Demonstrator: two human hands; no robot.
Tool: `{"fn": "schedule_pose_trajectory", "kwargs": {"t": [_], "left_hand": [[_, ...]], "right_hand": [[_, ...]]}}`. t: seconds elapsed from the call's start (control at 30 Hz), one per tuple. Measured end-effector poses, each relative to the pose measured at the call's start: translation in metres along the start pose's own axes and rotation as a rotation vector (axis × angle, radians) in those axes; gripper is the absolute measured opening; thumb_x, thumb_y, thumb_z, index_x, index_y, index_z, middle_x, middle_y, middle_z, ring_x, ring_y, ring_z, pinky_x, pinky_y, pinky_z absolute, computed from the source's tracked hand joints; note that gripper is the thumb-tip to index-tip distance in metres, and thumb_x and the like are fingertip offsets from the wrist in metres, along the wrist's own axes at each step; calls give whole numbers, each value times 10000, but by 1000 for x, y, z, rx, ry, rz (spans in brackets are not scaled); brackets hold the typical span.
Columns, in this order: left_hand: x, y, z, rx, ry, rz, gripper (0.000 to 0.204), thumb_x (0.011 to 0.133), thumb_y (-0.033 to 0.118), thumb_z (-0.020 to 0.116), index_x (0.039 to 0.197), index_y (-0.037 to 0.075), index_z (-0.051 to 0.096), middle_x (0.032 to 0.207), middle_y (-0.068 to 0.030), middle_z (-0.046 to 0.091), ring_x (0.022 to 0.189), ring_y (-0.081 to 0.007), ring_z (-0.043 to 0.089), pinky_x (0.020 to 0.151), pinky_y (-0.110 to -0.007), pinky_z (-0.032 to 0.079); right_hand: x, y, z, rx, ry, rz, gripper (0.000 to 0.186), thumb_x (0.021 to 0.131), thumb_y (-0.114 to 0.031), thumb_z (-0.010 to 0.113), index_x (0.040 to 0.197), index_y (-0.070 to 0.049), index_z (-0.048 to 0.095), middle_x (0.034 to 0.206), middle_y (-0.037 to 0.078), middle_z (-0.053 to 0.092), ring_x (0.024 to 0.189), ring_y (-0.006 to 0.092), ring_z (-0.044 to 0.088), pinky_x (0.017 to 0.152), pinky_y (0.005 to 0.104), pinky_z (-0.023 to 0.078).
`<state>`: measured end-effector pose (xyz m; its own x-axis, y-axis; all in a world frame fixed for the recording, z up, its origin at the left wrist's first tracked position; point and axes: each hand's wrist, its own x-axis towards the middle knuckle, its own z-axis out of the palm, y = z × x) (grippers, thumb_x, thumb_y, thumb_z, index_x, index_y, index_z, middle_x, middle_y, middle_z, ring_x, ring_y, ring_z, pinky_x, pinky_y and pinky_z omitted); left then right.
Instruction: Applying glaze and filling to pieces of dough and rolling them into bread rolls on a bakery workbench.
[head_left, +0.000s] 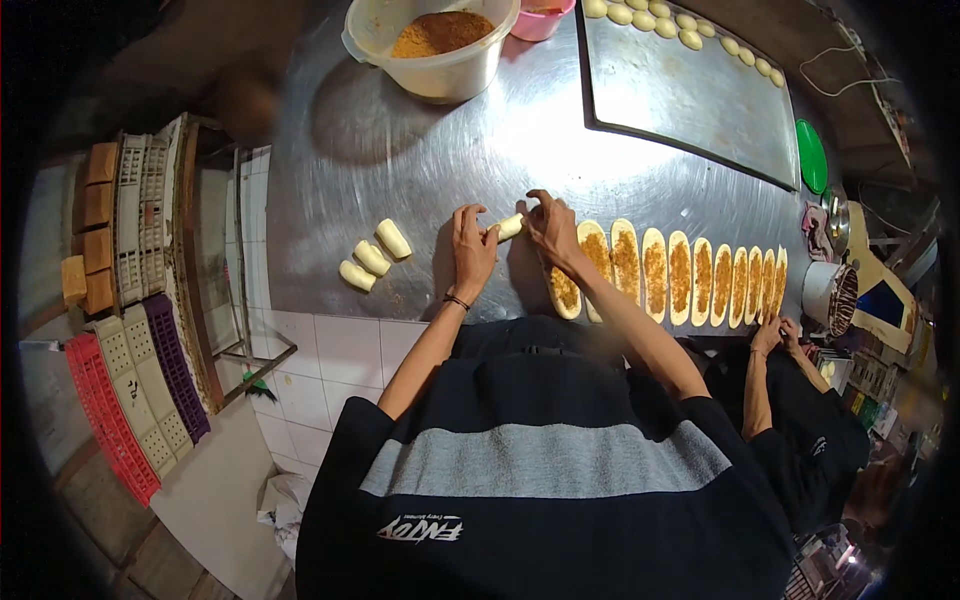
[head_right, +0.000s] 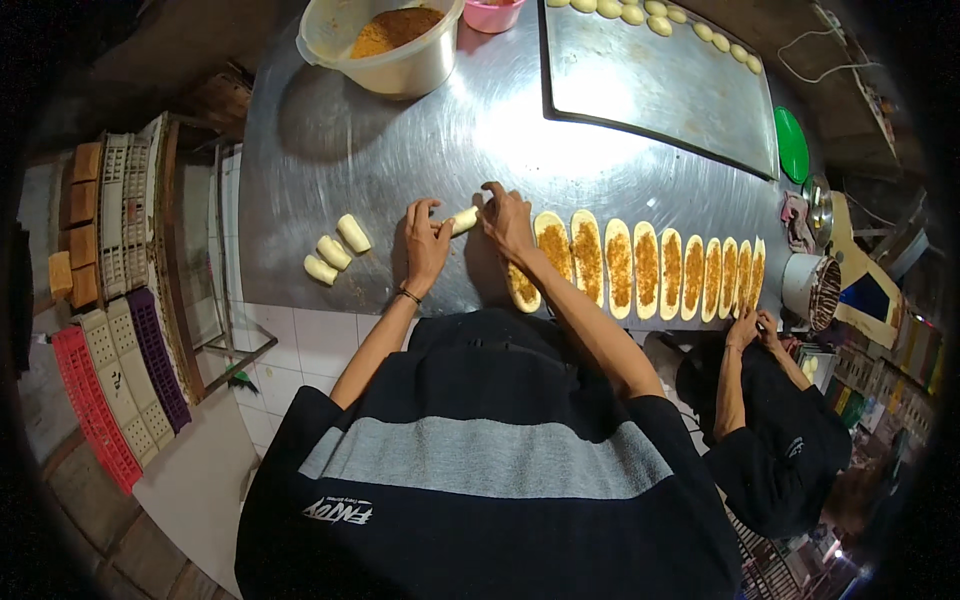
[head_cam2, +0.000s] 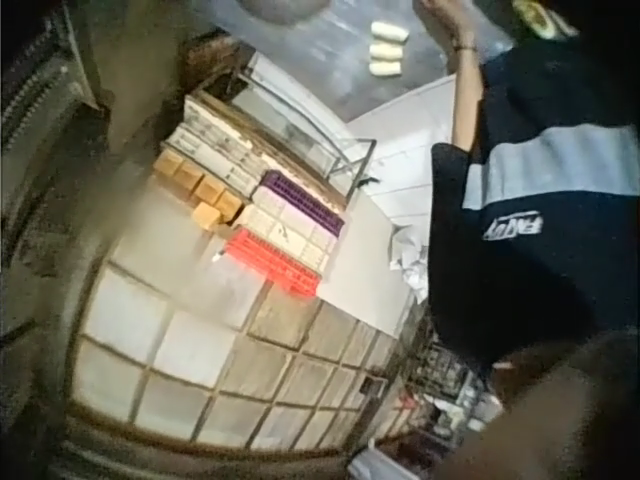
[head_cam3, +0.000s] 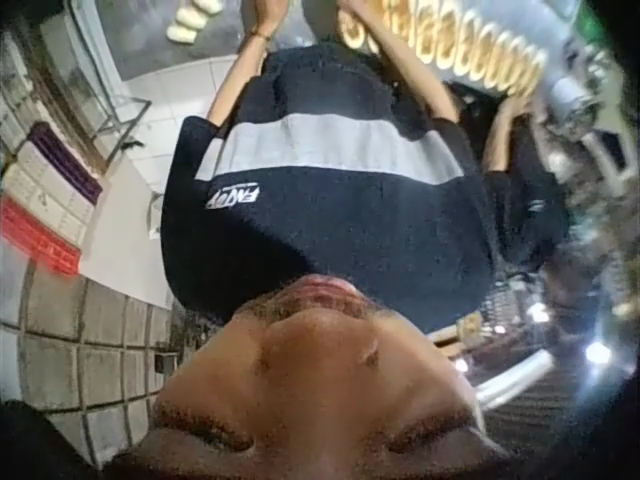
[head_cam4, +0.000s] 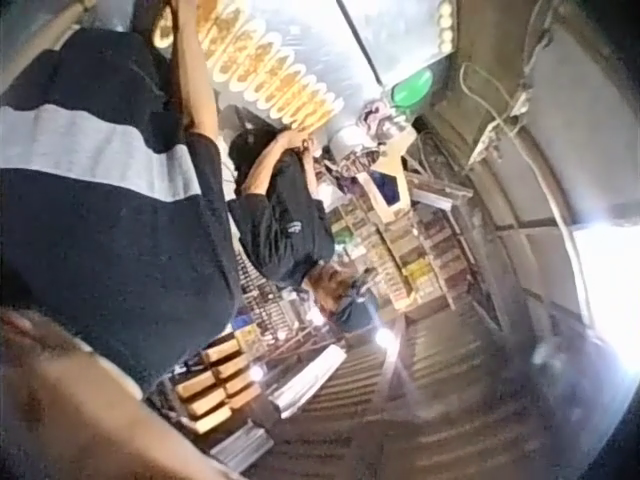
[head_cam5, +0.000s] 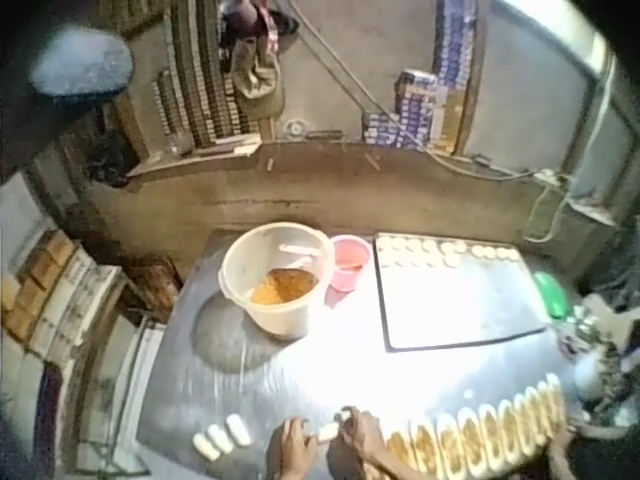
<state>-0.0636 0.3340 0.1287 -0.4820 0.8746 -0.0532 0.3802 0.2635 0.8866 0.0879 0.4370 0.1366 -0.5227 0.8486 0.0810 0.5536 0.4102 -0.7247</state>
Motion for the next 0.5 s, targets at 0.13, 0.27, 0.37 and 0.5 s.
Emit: {"fn": "schedule_pose_trajectory", "kwargs": {"t": [0.13, 0.27, 0.37, 0.5], "left_hand": [[-3, -1, 4, -72, -9, 101, 390, 889, 11, 726, 1238, -10, 554, 1275, -148, 512, 799, -186, 678, 687, -305, 574], [22, 6, -1, 21, 20, 71, 423, 870, 3, 737, 1258, -6, 567, 1282, -148, 512, 802, -179, 656, 682, -301, 550], [36, 10, -9, 132, -29, 154, 418, 864, 49, 742, 1259, 24, 608, 1206, -141, 601, 870, -246, 652, 761, -347, 536], [32, 20, -18, 275, -211, 321, 438, 840, 98, 753, 1252, 13, 633, 1215, -136, 660, 1126, -338, 592, 975, -435, 473]], "right_hand": [[-11, -5, 5, 245, -98, 233, 288, 885, -85, 702, 1148, -1, 618, 714, 199, 673, 627, 320, 667, 601, 431, 496], [26, 3, 0, 228, -127, 283, 371, 855, -11, 648, 1222, -20, 588, 862, 183, 745, 784, 315, 735, 729, 392, 569], [39, 12, -12, 192, -140, 190, 461, 794, -18, 674, 1244, -2, 579, 890, 215, 704, 843, 393, 695, 761, 441, 549], [37, -3, -26, 237, -373, -140, 723, 735, 50, 692, 1422, -35, 482, 1222, 228, 633, 1158, 381, 631, 957, 434, 515]]}}
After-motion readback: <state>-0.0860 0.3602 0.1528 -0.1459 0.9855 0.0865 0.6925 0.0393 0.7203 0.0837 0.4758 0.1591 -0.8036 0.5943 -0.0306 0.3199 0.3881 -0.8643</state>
